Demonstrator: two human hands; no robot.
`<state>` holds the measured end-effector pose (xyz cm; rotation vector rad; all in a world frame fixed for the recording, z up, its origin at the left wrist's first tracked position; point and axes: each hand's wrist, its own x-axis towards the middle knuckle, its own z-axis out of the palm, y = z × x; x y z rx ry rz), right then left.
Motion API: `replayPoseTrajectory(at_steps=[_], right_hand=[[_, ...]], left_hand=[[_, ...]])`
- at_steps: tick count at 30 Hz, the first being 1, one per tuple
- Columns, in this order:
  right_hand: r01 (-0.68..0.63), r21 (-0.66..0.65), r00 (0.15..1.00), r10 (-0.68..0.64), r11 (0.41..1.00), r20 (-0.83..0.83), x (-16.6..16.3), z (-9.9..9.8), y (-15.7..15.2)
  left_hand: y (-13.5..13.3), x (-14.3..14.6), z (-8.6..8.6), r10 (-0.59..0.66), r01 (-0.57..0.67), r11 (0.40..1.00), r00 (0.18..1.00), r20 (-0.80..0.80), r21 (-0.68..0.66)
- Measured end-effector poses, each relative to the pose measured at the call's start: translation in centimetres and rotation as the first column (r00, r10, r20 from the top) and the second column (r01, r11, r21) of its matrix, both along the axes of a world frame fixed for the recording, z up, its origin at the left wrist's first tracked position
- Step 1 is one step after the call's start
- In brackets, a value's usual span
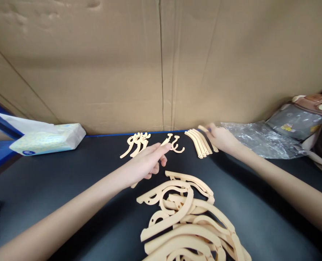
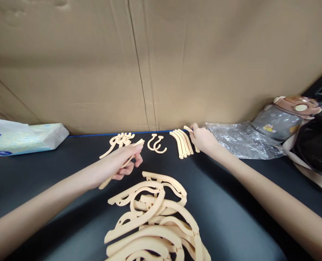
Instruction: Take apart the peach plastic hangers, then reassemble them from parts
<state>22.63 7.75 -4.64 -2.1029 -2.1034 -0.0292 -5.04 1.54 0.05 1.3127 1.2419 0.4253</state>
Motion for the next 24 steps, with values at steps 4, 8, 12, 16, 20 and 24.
replayPoseTrajectory(at_steps=[4, 8, 12, 16, 20, 24], right_hand=[[-0.036, -0.013, 0.999, 0.036, 0.999, 0.006, 0.0, 0.0, -0.2], [-0.075, -0.026, 0.997, 0.075, 0.997, 0.006, -0.1, 0.6, -0.6], [-0.149, -0.053, 0.989, 0.148, 0.987, -0.023, -0.2, 0.9, -0.9], [-0.196, -0.068, 0.98, 0.194, 0.978, -0.04, -0.2, 1.0, -1.1], [-0.224, -0.067, 0.973, 0.22, 0.972, -0.063, 0.1, 1.0, -1.2], [-0.194, -0.003, 0.977, 0.193, 0.981, -0.095, 0.1, 1.8, -1.5]], left_hand=[[0.3, 0.9, 0.0, 0.045, -0.033, 0.997, 0.981, 0.189, -0.066], [1.9, 3.2, -0.5, 0.079, -0.049, 0.993, 0.956, 0.281, -0.112], [4.3, 6.1, -1.3, 0.096, -0.05, 0.989, 0.931, 0.352, -0.135], [5.5, 7.8, -1.8, 0.071, -0.011, 0.989, 0.91, 0.408, -0.147], [5.3, 8.1, -1.8, 0.059, -0.001, 0.99, 0.912, 0.407, -0.141], [4.8, 7.4, -1.5, 0.089, -0.073, 0.996, 0.92, 0.381, -0.055]])
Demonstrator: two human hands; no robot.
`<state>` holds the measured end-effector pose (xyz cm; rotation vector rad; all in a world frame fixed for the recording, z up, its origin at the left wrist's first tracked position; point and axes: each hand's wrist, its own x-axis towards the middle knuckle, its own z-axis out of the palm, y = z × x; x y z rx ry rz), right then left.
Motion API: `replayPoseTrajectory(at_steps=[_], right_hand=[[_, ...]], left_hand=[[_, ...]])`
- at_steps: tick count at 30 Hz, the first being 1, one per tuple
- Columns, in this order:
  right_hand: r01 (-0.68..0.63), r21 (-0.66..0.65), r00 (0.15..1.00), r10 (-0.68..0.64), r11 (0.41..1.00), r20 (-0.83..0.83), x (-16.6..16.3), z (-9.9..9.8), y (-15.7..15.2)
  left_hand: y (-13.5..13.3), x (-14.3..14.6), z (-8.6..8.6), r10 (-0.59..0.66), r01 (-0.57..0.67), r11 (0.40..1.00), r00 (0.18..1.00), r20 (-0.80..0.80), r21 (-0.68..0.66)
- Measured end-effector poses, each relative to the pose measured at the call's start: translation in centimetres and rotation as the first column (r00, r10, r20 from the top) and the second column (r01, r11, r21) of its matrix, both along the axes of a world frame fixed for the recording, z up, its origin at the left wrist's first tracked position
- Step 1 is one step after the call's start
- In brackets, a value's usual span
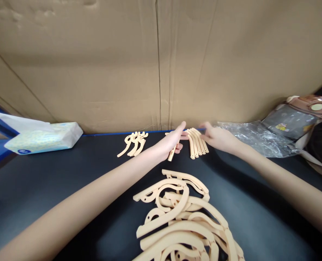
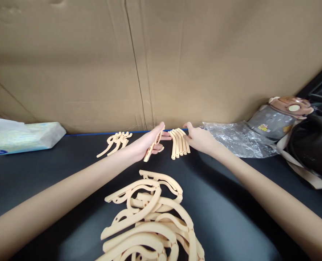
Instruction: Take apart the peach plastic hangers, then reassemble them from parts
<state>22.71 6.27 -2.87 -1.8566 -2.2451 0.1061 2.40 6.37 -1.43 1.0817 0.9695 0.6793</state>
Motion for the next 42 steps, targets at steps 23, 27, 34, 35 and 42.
replayPoseTrajectory(at_steps=[23, 27, 34, 35, 42], right_hand=[[-0.252, 0.026, 0.529, 0.16, 0.967, -0.833, -8.3, 2.5, -2.3], [-0.179, 0.049, 0.713, 0.164, 0.983, -0.682, -6.7, 3.7, -1.9], [-0.099, 0.305, 0.903, 0.214, 0.947, -0.371, -5.3, 4.5, -1.6], [-0.103, 0.352, 0.944, 0.202, 0.93, -0.259, -5.4, 4.3, -1.7], [-0.143, 0.208, 0.977, 0.171, 0.968, -0.127, -6.3, 2.9, -1.8]], left_hand=[[-2.0, -4.8, 2.8, 0.111, -0.097, 0.841, 0.994, 0.006, 0.532], [-1.3, -6.1, 2.8, 0.209, -0.132, 0.793, 0.976, -0.062, 0.594], [-1.4, -6.6, 3.3, 0.193, -0.022, 0.797, 0.956, -0.22, 0.604], [-1.5, -6.4, 3.2, 0.173, 0.007, 0.805, 0.954, -0.246, 0.593], [-2.6, -5.3, 1.6, 0.287, 0.119, 0.685, 0.863, -0.416, 0.718]])
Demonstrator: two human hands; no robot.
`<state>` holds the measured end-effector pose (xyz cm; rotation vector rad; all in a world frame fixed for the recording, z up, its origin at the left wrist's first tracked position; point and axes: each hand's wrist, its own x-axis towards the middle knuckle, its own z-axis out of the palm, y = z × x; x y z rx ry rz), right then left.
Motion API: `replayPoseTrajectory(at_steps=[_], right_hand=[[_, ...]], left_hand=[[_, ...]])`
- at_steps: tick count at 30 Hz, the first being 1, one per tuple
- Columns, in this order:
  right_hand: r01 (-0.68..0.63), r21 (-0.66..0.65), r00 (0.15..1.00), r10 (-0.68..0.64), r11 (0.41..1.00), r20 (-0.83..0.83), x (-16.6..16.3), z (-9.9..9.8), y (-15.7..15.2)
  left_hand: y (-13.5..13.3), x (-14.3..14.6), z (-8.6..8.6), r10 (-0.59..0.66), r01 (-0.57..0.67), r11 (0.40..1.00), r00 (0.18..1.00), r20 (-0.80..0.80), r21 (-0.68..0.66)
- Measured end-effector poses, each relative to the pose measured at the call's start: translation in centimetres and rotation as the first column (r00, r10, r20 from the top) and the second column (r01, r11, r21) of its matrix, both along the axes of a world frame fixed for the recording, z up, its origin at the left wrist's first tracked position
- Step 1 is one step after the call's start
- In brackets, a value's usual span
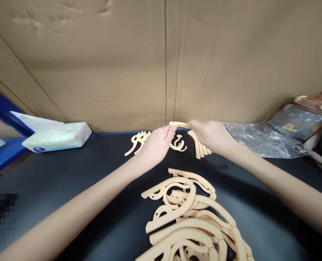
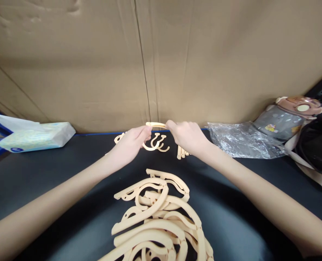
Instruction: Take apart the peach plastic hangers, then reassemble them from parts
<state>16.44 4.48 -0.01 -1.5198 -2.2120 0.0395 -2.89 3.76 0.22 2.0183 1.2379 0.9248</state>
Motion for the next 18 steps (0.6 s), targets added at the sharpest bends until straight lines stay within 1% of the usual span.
replayPoseTrajectory(at_steps=[3, 5, 6, 7, 8, 10, 11, 13, 15, 17, 18], right_hand=[[-0.058, -0.14, 0.989, 0.038, 0.988, -0.146, 0.6, 0.2, 0.6], [-0.079, -0.203, 0.971, 0.029, 0.976, -0.236, 1.2, 0.6, 1.0], [-0.088, -0.226, 0.948, 0.012, 0.97, -0.318, 1.5, 0.8, 1.2], [-0.105, -0.247, 0.904, -0.011, 0.963, -0.426, 1.8, 1.0, 1.3], [-0.129, -0.266, 0.836, -0.04, 0.955, -0.548, 1.9, 1.2, 1.4], [-0.187, -0.298, 0.642, -0.113, 0.936, -0.758, 2.0, 1.5, 1.4], [-0.207, -0.309, 0.555, -0.149, 0.928, -0.819, 1.9, 1.7, 1.3], [-0.211, -0.315, 0.446, -0.196, 0.925, -0.873, 1.6, 1.9, 1.2], [-0.202, -0.295, 0.354, -0.211, 0.934, -0.911, 1.3, 2.1, 1.1], [-0.194, -0.245, 0.27, -0.188, 0.95, -0.944, 1.1, 2.0, 1.0], [-0.186, -0.208, 0.232, -0.163, 0.96, -0.959, 1.0, 1.9, 1.0]], left_hand=[[0.3, -0.3, -0.8, 0.1, -0.089, 0.992, 0.986, -0.13, 0.088], [1.0, -0.6, -1.3, 0.136, -0.119, 0.988, 0.969, -0.206, 0.094], [1.5, -0.8, -1.6, 0.142, -0.125, 0.989, 0.959, -0.244, 0.083], [2.0, -0.9, -1.8, 0.143, -0.13, 0.989, 0.949, -0.281, 0.065], [2.5, -1.0, -2.1, 0.144, -0.136, 0.99, 0.938, -0.315, 0.046], [3.1, -1.0, -2.5, 0.149, -0.155, 0.988, 0.917, -0.37, 0.013], [3.3, -0.9, -2.6, 0.158, -0.169, 0.986, 0.908, -0.387, 0.004], [3.3, -0.8, -2.7, 0.19, -0.205, 0.979, 0.899, -0.394, 0.003], [3.0, -0.8, -2.4, 0.205, -0.22, 0.976, 0.909, -0.364, 0.001], [2.7, -0.9, -1.8, 0.148, -0.172, 0.984, 0.938, -0.313, -0.048], [2.6, -0.9, -1.4, 0.088, -0.119, 0.989, 0.953, -0.289, -0.093]])
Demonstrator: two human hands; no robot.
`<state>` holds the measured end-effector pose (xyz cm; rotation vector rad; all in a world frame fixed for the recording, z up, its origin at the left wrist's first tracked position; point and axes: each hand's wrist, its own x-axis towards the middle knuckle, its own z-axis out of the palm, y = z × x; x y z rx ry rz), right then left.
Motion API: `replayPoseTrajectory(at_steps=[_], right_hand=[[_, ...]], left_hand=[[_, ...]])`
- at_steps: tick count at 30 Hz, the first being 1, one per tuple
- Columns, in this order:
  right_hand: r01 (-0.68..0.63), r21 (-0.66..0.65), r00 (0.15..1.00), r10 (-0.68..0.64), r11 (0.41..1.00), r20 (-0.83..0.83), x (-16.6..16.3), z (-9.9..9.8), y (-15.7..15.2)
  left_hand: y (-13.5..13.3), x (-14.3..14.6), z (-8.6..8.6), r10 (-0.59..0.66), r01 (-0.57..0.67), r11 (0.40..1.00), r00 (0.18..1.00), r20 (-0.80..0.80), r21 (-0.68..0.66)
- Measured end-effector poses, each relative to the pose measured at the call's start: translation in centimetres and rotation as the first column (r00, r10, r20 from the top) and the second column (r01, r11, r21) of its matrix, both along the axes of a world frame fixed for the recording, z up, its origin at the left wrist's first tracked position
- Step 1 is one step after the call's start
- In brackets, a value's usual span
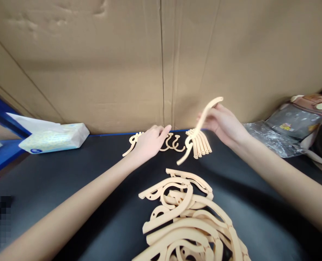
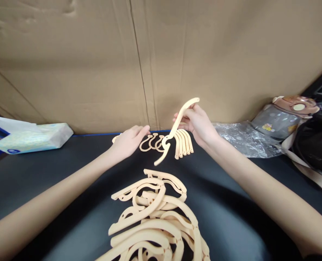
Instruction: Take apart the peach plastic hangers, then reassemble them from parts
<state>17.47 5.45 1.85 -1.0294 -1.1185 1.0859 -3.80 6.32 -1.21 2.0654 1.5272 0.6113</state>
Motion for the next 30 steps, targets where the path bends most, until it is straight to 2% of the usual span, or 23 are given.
replayPoseTrajectory(at_steps=[3, 6, 10, 13, 15, 18, 22, 25, 28, 29, 30], right_hand=[[0.061, 0.057, 0.994, -0.055, 0.996, -0.099, -0.4, -1.1, 0.1], [0.095, 0.01, 0.981, -0.092, 0.995, -0.169, -1.1, -2.7, 0.3], [0.1, -0.048, 0.982, -0.106, 0.994, -0.158, -1.7, -3.9, 0.3], [0.059, -0.095, 0.986, -0.073, 0.994, -0.149, -1.9, -3.8, -0.1], [0.024, -0.125, 0.987, -0.044, 0.992, -0.154, -2.0, -3.6, -0.4], [-0.039, -0.167, 0.987, 0.012, 0.985, -0.163, -2.3, -3.4, -0.7], [-0.157, -0.213, 0.979, 0.124, 0.964, -0.162, -2.2, -3.0, -0.7], [-0.357, -0.271, 0.934, 0.342, 0.894, -0.104, -1.5, -1.9, -0.8], [-0.552, -0.378, 0.766, 0.631, 0.743, 0.122, -0.6, -0.6, -1.1], [-0.572, -0.407, 0.7, 0.683, 0.712, 0.209, -0.5, -0.3, -1.2], [-0.571, -0.423, 0.652, 0.702, 0.704, 0.288, -0.4, -0.1, -1.4]], left_hand=[[-0.6, 0.1, 0.8, -0.208, 0.238, 0.954, 0.964, 0.168, -0.182], [-1.3, 0.8, 0.6, -0.288, 0.357, 0.904, 0.914, 0.285, -0.234], [-2.1, 1.8, -0.8, -0.233, 0.264, 0.957, 0.948, 0.217, -0.123], [-2.2, 2.0, -1.5, -0.164, 0.161, 0.986, 0.981, 0.103, 0.042], [-2.0, 1.8, -1.6, -0.129, 0.127, 0.98, 0.992, 0.001, 0.153], [-1.7, 1.6, -1.7, -0.117, 0.153, 0.954, 0.982, -0.148, 0.258], [-1.5, 1.4, -1.3, -0.125, 0.22, 0.925, 0.946, -0.298, 0.311], [-1.7, 1.3, -0.3, -0.122, 0.266, 0.904, 0.91, -0.395, 0.334], [-2.3, 1.4, 1.1, -0.101, 0.288, 0.894, 0.875, -0.473, 0.342], [-2.6, 1.4, 1.6, -0.091, 0.285, 0.897, 0.868, -0.488, 0.339], [-2.8, 1.5, 2.0, -0.08, 0.275, 0.901, 0.865, -0.495, 0.335]])
